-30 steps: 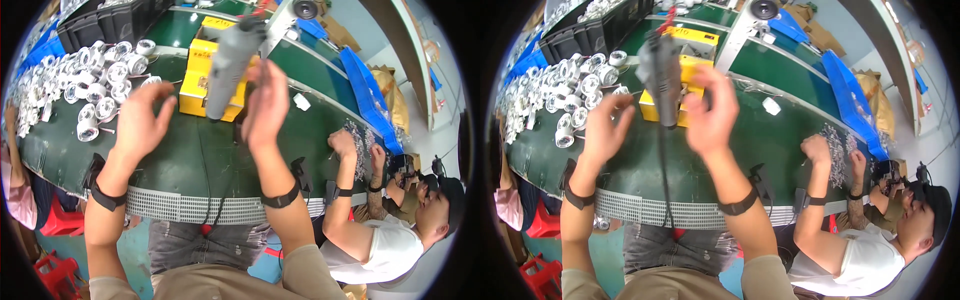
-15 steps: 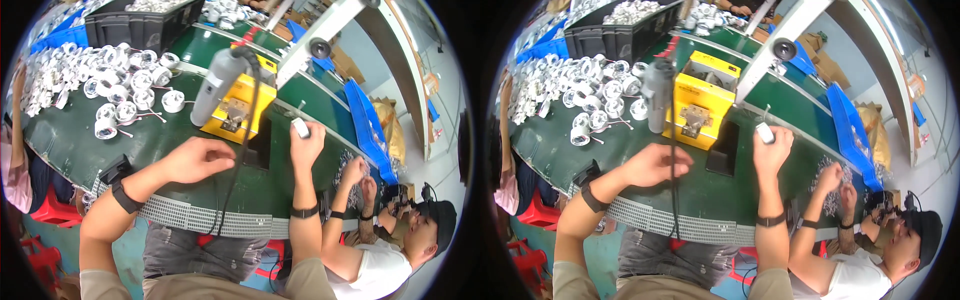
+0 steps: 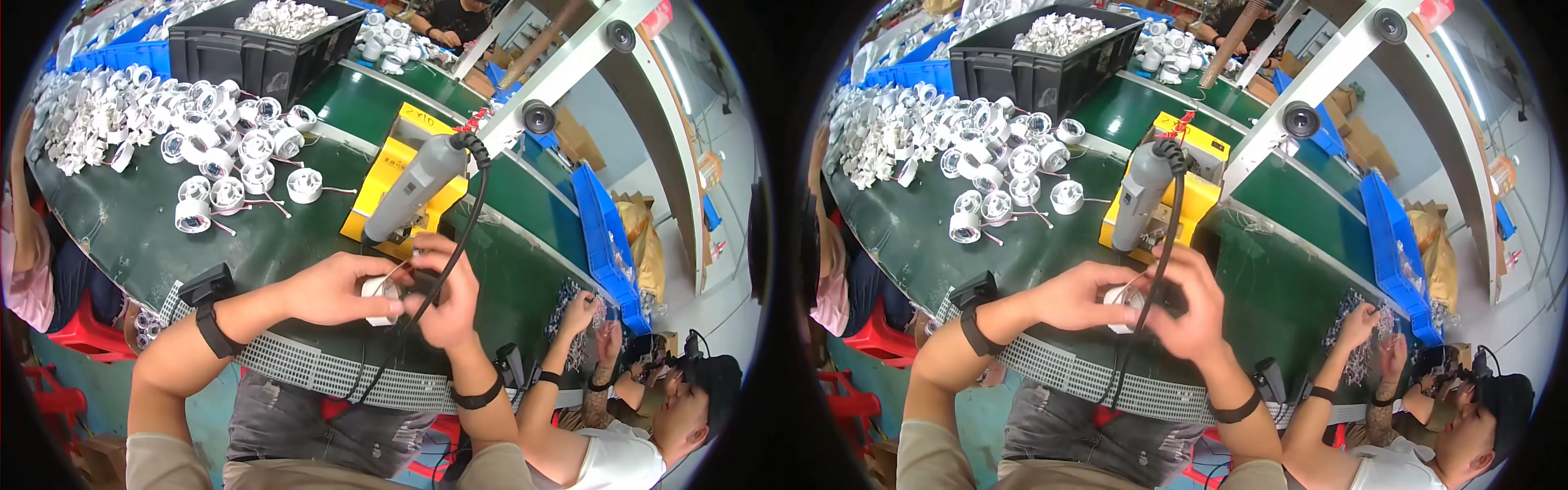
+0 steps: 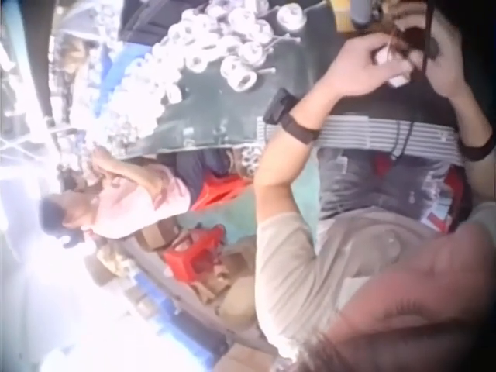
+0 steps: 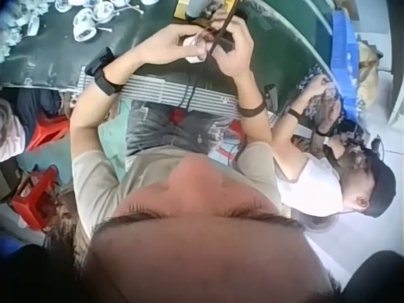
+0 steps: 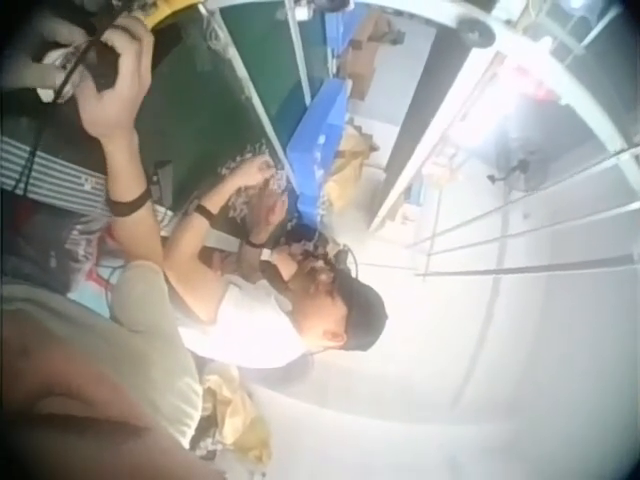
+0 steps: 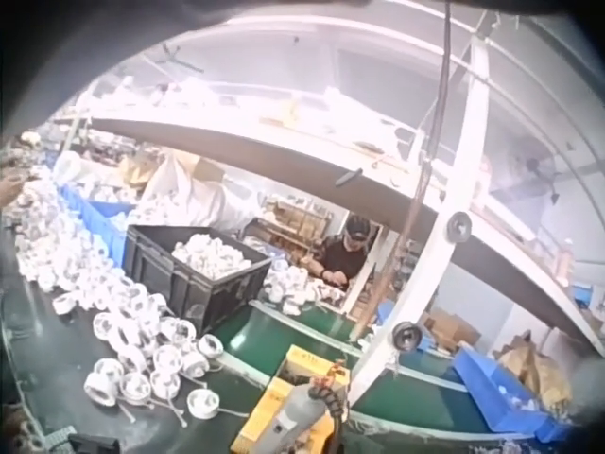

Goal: The person assembles a light fixture by inserting a circuit board and wires into a plastic housing and securing them with a power screwdriver. They then place the completed unit on the workbench and reach for the next set of components.

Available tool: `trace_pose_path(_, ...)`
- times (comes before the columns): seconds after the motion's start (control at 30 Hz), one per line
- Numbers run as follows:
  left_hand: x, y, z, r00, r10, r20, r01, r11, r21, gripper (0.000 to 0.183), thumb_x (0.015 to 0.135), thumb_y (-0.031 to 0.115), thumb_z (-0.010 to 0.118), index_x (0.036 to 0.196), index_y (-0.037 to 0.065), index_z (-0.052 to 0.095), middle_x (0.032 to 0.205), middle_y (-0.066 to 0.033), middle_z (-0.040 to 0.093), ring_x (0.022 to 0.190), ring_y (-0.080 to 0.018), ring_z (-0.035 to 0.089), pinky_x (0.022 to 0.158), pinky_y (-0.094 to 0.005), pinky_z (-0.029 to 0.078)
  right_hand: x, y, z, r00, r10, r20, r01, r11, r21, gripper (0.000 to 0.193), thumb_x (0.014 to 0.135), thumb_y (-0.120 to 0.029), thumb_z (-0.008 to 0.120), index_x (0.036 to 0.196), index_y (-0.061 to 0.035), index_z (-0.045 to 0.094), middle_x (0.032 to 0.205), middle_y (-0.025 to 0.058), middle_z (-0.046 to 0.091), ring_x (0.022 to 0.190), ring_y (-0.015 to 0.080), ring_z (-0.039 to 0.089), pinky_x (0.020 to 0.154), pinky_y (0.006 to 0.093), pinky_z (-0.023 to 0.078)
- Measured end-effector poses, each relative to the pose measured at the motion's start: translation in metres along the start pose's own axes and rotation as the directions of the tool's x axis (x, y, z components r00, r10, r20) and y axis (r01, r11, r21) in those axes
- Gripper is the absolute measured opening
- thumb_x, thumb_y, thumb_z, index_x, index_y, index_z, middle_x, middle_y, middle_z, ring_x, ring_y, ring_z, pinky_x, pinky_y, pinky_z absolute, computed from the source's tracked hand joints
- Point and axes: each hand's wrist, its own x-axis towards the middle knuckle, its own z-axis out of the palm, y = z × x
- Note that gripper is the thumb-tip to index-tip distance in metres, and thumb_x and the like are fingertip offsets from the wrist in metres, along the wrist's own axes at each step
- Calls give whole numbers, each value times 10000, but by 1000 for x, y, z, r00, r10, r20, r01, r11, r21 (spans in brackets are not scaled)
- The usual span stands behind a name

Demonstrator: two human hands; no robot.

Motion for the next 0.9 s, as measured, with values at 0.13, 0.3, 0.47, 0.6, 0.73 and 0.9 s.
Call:
trace_pose_path(0.13, 3, 9, -4, 976, -206, 67, 187, 956, 225, 272, 912, 224, 668, 1072, 5, 678, 893, -64, 689, 809, -74, 583, 732, -270, 489, -2, 13, -14, 968, 141, 208, -148, 989, 21, 253, 790, -55, 724, 1025, 3, 648, 947, 122, 661, 829, 226, 654, 756, 330, 522)
trace_pose_path(0.3, 4, 8, -7, 925, -380, 17, 371, 910, 188, 314, 947, 307, 625, 1007, 12, 715, 865, -45, 690, 782, -54, 567, 693, -247, 471, 0, 11, -10, 880, 258, 400, -286, 958, 11, 220, 810, -25, 701, 1023, -11, 653, 910, 106, 672, 804, 183, 660, 727, 298, 524)
trace_pose_path(0.47, 3, 1, -12, 909, -390, 147, 411, 896, -169, 599, 985, 527, 451, 1082, -9, 700, 949, -71, 699, 878, -119, 612, 822, -265, 473, -6, 13, -13, 770, 409, 489, -563, 797, 219, 211, 863, -35, 678, 1060, 9, 618, 916, 75, 669, 813, 128, 648, 737, 261, 521)
trace_pose_path(0.6, 3, 6, -13, 883, -429, 187, 460, 870, -178, 621, 979, 550, 441, 1153, -5, 656, 1041, -79, 688, 984, -159, 617, 912, -288, 456, -9, 22, -12, 745, 436, 506, -607, 758, 240, 226, 878, -49, 675, 1085, 12, 608, 908, 69, 671, 815, 123, 642, 737, 261, 519)
trace_pose_path(0.73, 4, -4, -14, 933, -341, 118, 350, 934, -67, 635, 962, 558, 486, 1180, -24, 611, 1044, -78, 628, 951, -134, 567, 859, -278, 447, -4, 19, -11, 769, 526, 364, -634, 705, 319, 209, 871, -36, 680, 1066, 21, 631, 867, 56, 671, 819, 124, 638, 726, 263, 516)
trace_pose_path(0.9, 3, -2, -11, 935, -355, 12, 337, 876, -345, 596, 970, 556, 466, 1154, 7, 606, 998, -52, 624, 910, -119, 575, 790, -264, 472, -4, 8, -11, 732, 574, 368, -681, 597, 423, 97, 853, -46, 698, 906, 30, 669, 841, 57, 655, 789, 127, 614, 705, 258, 483)
